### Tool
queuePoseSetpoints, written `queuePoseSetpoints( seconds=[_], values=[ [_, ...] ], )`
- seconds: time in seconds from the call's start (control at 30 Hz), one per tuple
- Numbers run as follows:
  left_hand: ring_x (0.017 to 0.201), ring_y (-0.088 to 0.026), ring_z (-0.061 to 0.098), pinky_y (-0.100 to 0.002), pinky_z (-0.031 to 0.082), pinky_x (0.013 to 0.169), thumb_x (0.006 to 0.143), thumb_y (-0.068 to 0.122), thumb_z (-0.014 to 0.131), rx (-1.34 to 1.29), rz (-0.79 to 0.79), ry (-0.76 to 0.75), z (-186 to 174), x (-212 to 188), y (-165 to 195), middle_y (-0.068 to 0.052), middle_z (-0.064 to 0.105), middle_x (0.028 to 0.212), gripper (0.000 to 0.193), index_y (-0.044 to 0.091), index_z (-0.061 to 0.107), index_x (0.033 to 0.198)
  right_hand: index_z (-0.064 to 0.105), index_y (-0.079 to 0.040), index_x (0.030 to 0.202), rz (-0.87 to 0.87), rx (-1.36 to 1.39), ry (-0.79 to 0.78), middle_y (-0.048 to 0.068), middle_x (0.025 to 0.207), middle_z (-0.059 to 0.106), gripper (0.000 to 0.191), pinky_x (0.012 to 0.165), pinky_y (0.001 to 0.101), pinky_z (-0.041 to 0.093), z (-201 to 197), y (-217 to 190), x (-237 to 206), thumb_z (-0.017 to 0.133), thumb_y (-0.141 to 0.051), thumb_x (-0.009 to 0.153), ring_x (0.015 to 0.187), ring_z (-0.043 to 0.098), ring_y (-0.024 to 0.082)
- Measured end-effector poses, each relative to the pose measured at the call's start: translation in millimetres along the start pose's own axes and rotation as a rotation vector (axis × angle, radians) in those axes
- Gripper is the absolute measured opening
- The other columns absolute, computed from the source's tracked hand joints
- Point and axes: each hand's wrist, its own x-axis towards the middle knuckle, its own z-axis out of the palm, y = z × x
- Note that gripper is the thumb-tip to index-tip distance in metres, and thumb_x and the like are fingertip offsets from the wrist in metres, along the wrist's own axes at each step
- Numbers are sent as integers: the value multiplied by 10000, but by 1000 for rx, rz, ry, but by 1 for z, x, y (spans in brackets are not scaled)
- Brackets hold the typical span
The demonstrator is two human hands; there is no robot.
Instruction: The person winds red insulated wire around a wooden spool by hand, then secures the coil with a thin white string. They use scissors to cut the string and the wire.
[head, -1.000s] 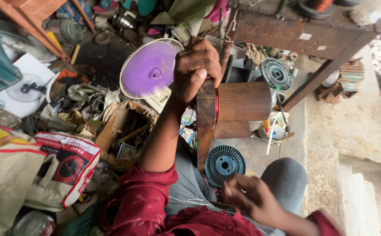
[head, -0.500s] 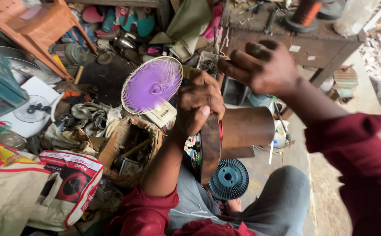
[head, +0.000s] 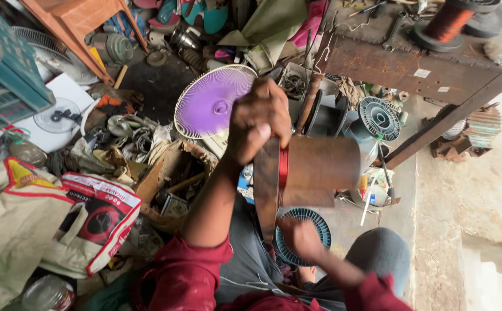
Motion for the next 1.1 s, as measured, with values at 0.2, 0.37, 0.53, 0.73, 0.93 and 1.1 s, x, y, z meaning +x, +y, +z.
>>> queuePoseSetpoints(
  seconds=[0.2,0.37,0.53,0.73,0.93,1.1],
  values=[
    [892,-219,528,-337,444,818,923,288,444,78,73,27,-6,7,-22,-41,646,725,378,58,652,708,601,-34,891,-106,-97,-321,89,762,633,77,613,406,495,-5,-63,-77,551,21,912,681,666,284],
    [893,-211,552,-371,460,881,979,339,408,95,89,-34,8,7,-30,-26,649,744,443,85,649,707,584,-102,976,-1010,-1263,121,64,890,617,128,844,377,568,-61,-130,-118,623,-156,1085,837,682,196],
    [874,-187,577,-383,446,925,987,396,389,97,64,-34,29,4,-21,3,644,726,485,114,648,689,600,-93,967,-1092,-1913,576,76,872,625,97,794,385,559,-142,-223,-29,627,-139,1047,812,679,221],
    [948,-210,582,-364,417,956,940,337,404,57,47,-116,39,-11,23,14,641,763,380,143,629,703,620,-82,955,-575,-1756,559,90,851,635,61,734,395,547,-234,-167,126,633,-118,1002,781,675,250],
    [938,-202,577,-364,417,928,940,343,401,75,48,-93,25,-10,25,4,635,763,403,117,625,694,639,-71,943,-164,-1135,159,104,829,644,30,674,405,536,-99,13,125,638,-98,956,751,671,279],
    [978,-242,540,-344,456,879,967,373,430,11,-32,-27,1,1,-4,-50,629,784,443,69,621,707,655,-62,933,-425,-599,-55,115,812,652,28,624,413,526,17,21,0,643,-81,918,725,667,304]
  ],
)
